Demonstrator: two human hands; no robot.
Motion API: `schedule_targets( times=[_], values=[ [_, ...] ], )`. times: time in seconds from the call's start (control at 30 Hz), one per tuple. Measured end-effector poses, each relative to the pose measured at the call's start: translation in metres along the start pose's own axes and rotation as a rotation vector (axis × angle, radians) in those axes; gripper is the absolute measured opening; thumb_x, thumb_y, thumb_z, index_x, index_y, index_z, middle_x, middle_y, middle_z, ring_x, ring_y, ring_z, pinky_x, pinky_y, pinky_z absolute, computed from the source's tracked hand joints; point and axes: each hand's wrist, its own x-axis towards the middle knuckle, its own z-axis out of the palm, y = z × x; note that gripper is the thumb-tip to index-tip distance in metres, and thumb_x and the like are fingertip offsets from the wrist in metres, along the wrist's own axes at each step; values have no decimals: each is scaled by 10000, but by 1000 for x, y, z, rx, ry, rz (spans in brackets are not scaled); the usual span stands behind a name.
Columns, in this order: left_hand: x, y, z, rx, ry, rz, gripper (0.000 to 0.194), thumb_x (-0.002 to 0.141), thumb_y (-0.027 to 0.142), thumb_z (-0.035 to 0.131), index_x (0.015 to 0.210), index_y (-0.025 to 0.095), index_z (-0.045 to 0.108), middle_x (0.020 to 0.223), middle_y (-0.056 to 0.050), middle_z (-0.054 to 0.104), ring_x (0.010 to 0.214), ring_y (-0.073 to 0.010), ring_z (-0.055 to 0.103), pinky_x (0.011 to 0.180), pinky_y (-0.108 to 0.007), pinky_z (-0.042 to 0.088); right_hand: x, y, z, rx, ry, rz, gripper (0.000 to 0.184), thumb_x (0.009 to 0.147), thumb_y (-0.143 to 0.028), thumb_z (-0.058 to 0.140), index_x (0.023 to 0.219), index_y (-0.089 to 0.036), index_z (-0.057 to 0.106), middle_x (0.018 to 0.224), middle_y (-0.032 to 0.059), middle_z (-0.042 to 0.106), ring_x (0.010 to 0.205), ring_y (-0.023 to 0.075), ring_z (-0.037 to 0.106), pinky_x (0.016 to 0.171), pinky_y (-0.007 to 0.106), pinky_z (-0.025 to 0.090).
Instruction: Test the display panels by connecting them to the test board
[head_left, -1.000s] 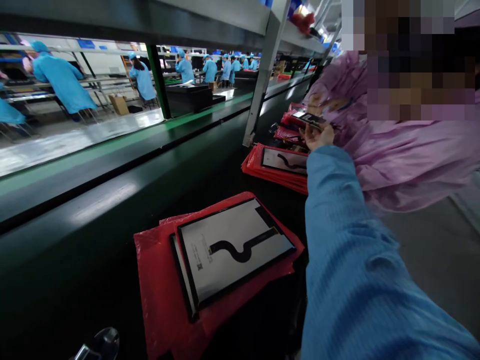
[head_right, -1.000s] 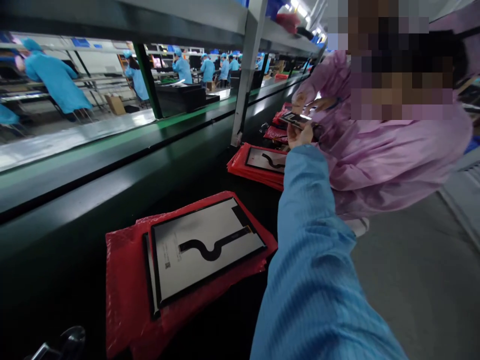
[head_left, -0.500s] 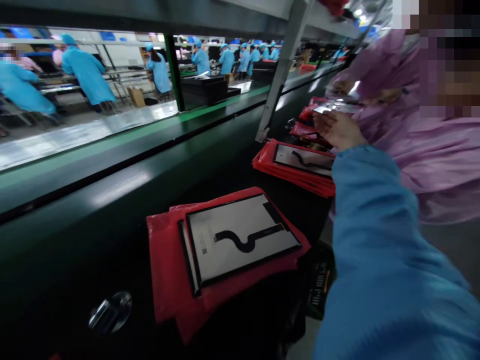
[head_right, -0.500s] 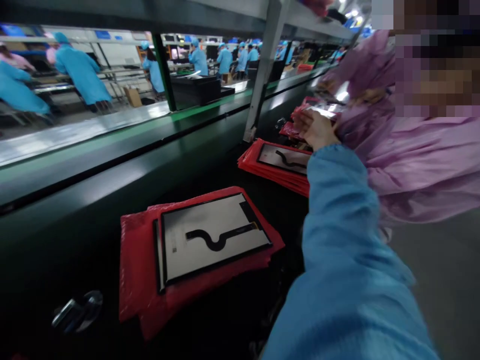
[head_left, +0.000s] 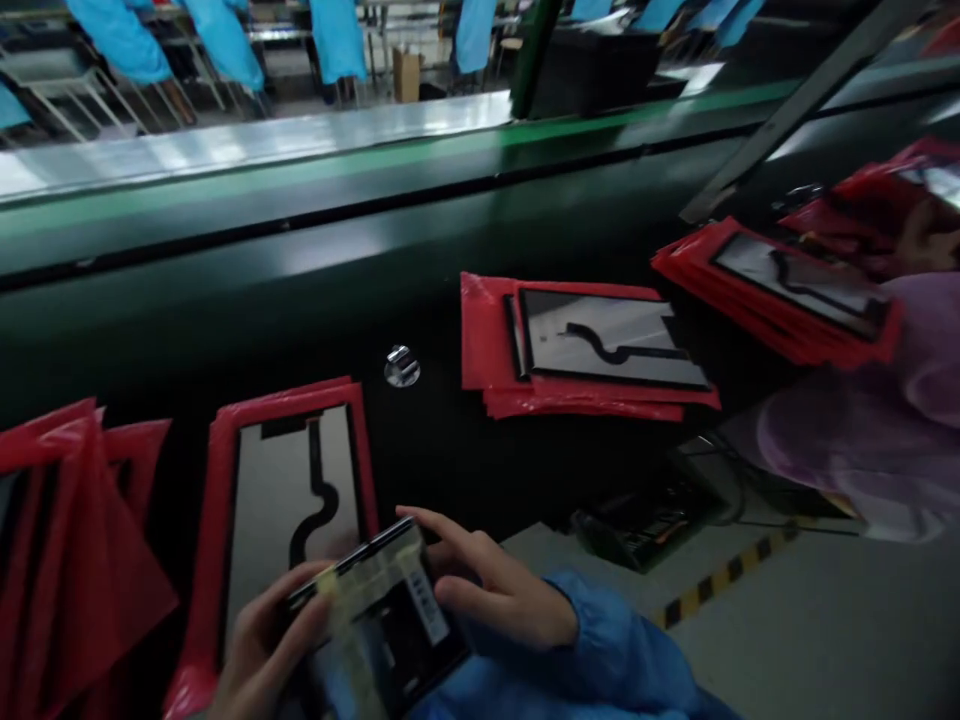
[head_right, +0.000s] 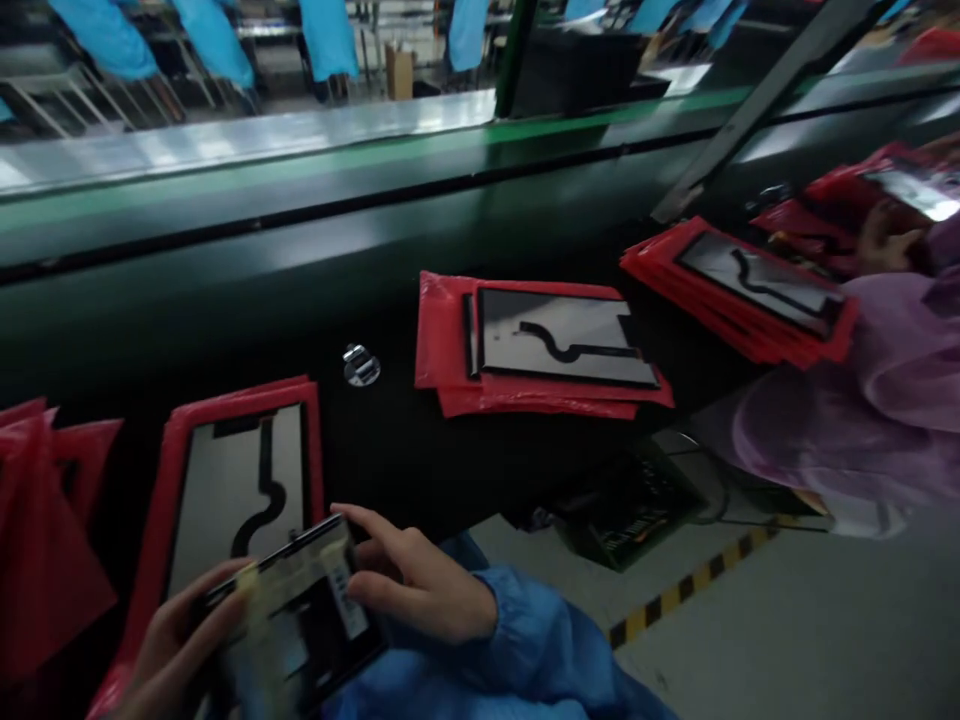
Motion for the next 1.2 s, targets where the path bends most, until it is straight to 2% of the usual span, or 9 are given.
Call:
schedule_targets(
  times=[0.17,0.33,0.47,0.63,0.73,0.83,0.9,1.07,1.2],
  values=[
    [4,-1,-28,17,-258,49,443,909,504,596,1259,239,655,1182,-78,724,1060,-264,691,899,-309,550,-4,21,23,92,449,137,488,920,-463,612,1346,-241,530,1018,45,724,834,161,679,714,248,522],
    [11,8,-78,176,-43,340,327,973,383,524,1249,233,614,1214,-47,709,1129,-212,658,978,-283,507,-16,40,-20,-33,989,202,582,802,-512,702,1292,-229,568,821,11,728,646,171,648,553,250,502],
    [26,4,-94,493,-62,510,220,970,331,527,1111,238,668,1089,-8,731,1010,-163,680,877,-229,526,-16,50,-55,-271,1087,223,634,735,-557,710,1237,-181,612,717,14,700,595,193,638,533,287,517],
    [37,-7,-98,794,-39,662,313,973,352,511,1238,224,619,1271,-46,649,1153,-195,613,1019,-311,457,-12,24,-55,-959,1224,91,476,874,-436,554,1219,-117,629,1153,178,670,1039,297,659,829,432,574],
    [41,-11,-105,896,71,573,374,979,410,469,1267,207,595,1279,-64,630,1143,-232,611,1002,-369,460,-1,2,-21,-1047,1065,11,357,931,-354,508,1209,-164,625,1109,140,682,991,255,675,859,409,572],
    [45,-10,-108,910,72,435,402,972,465,432,1231,207,598,1223,-61,644,1058,-248,641,914,-386,492,17,-3,24,-729,491,161,302,962,-323,488,1210,-215,621,952,63,727,797,181,705,702,299,591],
    [47,-6,-103,928,82,360,444,958,504,409,1207,186,594,1178,-83,647,1000,-271,654,872,-407,498,29,2,48,-641,325,204,341,953,-307,502,1256,-187,604,997,71,726,826,181,705,731,307,594],
    [55,5,-91,988,112,220,509,912,562,378,1151,150,558,1094,-146,651,981,-350,639,856,-473,465,45,25,69,-572,409,203,504,919,-333,527,1368,-103,523,1035,110,692,846,209,681,805,383,592],
    [63,7,-95,814,55,165,428,901,588,396,1043,209,533,1031,-101,661,974,-325,629,872,-453,434,53,27,74,-438,536,257,606,875,-420,606,1386,-117,482,1080,123,686,934,250,687,854,410,579]
  ],
)
